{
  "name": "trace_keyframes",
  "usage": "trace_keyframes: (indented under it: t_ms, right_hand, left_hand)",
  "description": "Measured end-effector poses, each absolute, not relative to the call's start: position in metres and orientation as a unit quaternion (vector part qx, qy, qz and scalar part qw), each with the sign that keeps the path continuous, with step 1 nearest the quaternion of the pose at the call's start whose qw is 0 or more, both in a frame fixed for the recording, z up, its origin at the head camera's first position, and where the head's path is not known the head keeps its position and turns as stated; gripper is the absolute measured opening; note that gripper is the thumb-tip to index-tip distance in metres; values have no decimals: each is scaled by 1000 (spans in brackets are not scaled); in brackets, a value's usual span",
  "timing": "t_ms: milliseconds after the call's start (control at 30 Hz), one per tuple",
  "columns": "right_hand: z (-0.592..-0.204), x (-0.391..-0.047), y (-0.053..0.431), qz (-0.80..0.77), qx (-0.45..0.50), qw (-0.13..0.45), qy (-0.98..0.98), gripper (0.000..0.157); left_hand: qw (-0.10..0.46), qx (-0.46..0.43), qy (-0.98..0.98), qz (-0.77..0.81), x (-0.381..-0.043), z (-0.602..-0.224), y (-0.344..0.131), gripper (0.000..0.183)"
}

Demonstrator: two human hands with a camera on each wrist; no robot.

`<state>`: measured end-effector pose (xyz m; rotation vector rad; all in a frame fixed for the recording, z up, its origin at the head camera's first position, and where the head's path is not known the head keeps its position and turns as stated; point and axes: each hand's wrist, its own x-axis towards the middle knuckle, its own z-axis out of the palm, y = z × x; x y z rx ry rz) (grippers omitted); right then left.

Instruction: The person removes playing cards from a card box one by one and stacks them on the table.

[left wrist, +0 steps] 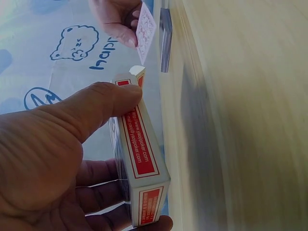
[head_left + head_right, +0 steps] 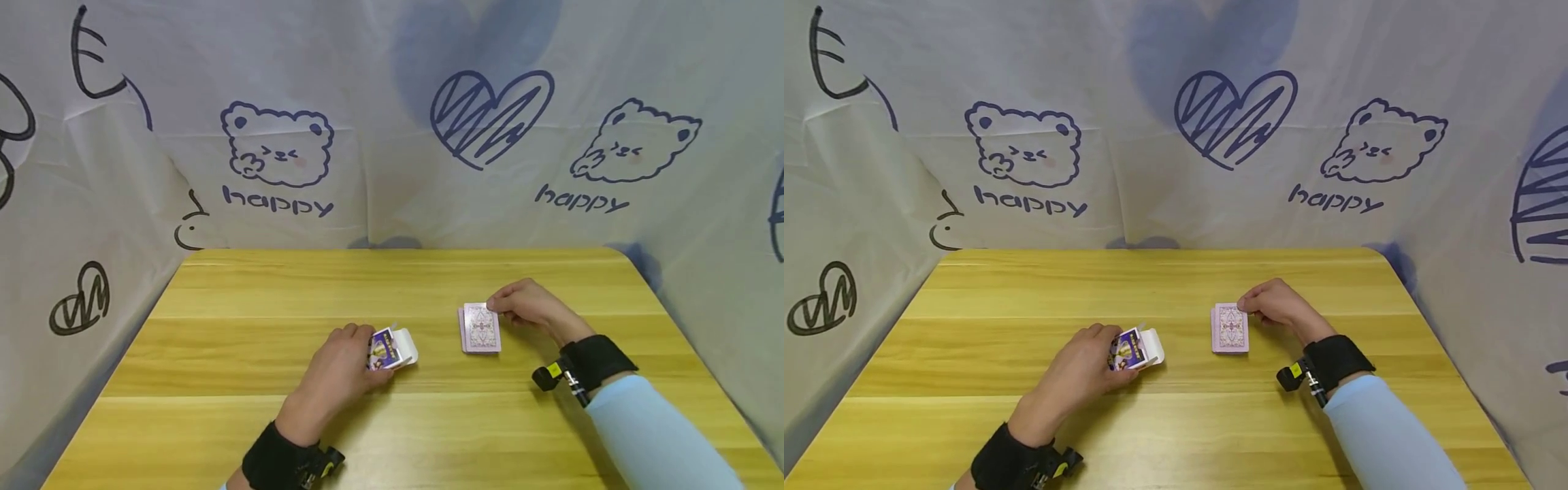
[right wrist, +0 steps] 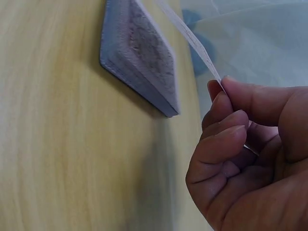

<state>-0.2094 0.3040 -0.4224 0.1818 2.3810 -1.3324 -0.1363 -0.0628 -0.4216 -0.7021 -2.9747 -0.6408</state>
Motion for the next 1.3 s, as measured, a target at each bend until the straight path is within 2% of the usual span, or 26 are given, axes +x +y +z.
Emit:
trace_keyframes:
  t_ms: [167, 467, 633, 1300]
  right_hand:
    - [-430, -214, 300, -462, 57, 187, 865, 26]
    - [-447, -212, 297, -380, 48, 119, 916, 20]
    - [-448, -210, 295, -372, 53, 112, 920, 19]
    - [-448, -209, 285, -322, 36, 90, 942, 19]
  left_hand:
    - [11, -225, -952, -206, -137, -422, -62, 70]
    - [-5, -225, -952, -205, -138, -424, -62, 71]
    - [-17, -220, -953, -208, -138, -424, -61, 72]
    - [-5, -217, -955, -200, -136, -420, -65, 73]
